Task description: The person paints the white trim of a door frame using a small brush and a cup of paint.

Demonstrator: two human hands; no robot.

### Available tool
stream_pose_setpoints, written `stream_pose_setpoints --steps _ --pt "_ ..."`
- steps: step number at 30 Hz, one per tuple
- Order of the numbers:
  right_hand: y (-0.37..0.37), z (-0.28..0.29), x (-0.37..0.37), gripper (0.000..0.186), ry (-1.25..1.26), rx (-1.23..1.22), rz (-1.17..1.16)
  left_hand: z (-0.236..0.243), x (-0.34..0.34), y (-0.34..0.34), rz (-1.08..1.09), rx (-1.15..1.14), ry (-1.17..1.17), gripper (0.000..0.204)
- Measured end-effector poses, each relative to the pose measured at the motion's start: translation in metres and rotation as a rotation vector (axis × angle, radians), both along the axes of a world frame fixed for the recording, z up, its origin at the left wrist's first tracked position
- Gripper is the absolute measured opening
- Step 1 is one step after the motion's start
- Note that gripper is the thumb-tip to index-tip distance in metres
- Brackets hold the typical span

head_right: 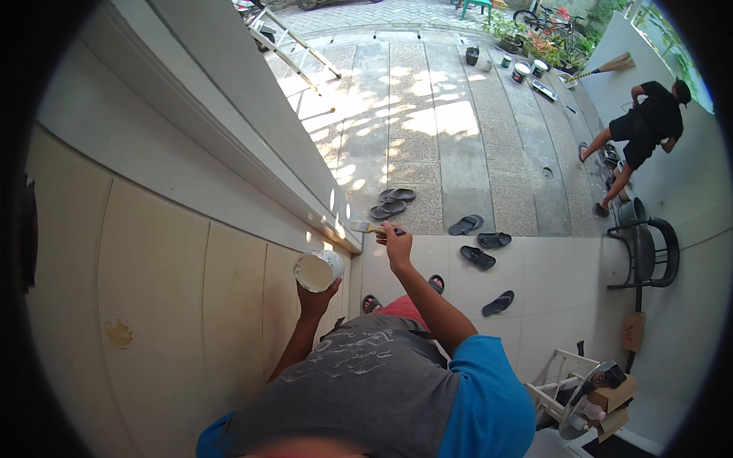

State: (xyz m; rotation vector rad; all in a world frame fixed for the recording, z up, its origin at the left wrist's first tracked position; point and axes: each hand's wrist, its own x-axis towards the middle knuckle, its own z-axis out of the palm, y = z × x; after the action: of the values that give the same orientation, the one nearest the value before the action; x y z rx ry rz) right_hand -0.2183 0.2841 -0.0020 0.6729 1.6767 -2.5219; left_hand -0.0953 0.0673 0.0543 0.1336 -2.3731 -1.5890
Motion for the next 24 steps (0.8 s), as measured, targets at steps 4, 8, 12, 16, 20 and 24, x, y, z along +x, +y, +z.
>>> stream_pose_setpoints --steps 4,8,12,16,20,24 --pt "0.054 0.005 0.005 0.024 0.022 -0.017 -0.113 -0.001 -0.021 0.025 -0.067 0.035 -0.009 0.083" --pt "0.098 0.012 0.010 0.024 0.014 -0.039 -0.190 0.000 -0.042 0.057 -0.114 0.025 0.014 0.083" --pt "0.138 0.023 0.007 0.026 0.028 -0.052 -0.252 0.007 -0.065 0.092 -0.205 -0.023 0.006 0.098" --pt "0.182 0.033 0.000 0.028 0.038 -0.055 -0.304 0.008 -0.091 0.132 -0.254 -0.014 -0.009 0.101" --pt "0.229 0.040 -0.012 0.029 0.073 -0.071 -0.361 0.006 -0.113 0.170 -0.262 0.052 -0.026 0.103" --pt "0.275 0.051 -0.027 0.027 0.060 -0.081 -0.360 0.014 -0.132 0.208 -0.223 0.026 0.049 0.093"
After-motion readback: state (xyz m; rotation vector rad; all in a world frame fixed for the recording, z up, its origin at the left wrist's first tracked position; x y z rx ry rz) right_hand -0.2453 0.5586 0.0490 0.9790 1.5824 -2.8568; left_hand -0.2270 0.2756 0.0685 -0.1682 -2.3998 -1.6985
